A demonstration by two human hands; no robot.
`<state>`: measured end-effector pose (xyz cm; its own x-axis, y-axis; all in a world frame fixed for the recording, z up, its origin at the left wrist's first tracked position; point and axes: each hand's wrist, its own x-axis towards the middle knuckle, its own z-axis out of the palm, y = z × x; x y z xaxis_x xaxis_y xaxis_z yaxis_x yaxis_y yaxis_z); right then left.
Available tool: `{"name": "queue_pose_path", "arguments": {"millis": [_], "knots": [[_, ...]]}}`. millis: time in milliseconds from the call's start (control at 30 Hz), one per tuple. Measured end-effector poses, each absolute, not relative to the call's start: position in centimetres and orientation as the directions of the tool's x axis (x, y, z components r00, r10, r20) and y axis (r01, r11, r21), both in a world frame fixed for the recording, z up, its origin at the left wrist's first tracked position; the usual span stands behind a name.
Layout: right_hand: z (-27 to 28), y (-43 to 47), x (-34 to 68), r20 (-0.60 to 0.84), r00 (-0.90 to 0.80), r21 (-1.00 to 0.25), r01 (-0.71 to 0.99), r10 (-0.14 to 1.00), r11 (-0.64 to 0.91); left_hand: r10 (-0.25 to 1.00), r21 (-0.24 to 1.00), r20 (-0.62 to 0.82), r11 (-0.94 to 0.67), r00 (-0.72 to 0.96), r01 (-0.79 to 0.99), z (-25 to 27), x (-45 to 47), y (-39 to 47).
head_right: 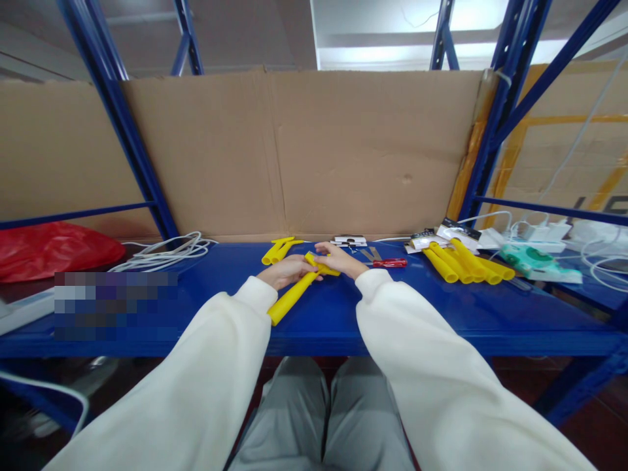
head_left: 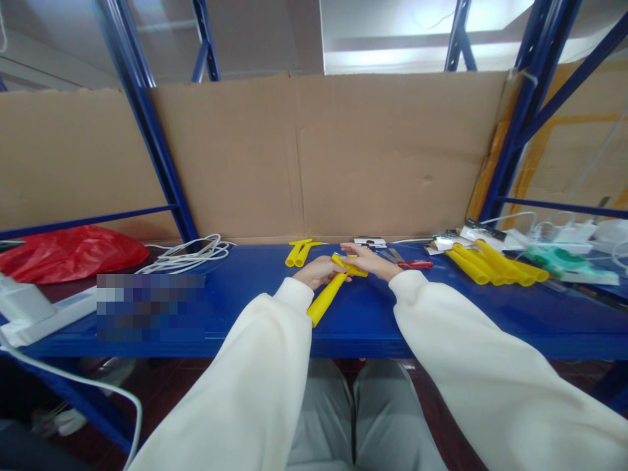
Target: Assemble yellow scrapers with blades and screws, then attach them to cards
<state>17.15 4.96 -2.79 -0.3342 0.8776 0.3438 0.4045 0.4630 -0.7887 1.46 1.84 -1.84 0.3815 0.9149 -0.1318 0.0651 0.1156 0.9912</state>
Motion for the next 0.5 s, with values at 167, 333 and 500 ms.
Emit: {"name": "queue_pose_path", "arguments": {"millis": [167, 333, 500], "knots": [[-2.3, 5.6, 18.2, 0.382, -0.263, -0.760, 0.456, 0.886, 0.463, 0.937, 0.991, -0.131, 0.117, 0.323, 0.064, -1.3, 1.5, 1.2], [-1.9, 6.6, 21.9, 0.506, -0.207, -0.455, 0.761, 0.837, 0.463, 0.978, 0.990, -0.131, 0.121, 0.164, 0.068, -1.1, 1.5, 1.1], [-2.0, 7.3, 26.3, 0.477, -0.237, -0.273, 0.875, 0.846, 0.400, 0.996, 0.995, -0.086, 0.085, 0.021, 0.059, -1.2, 1.3, 1.5]]}}
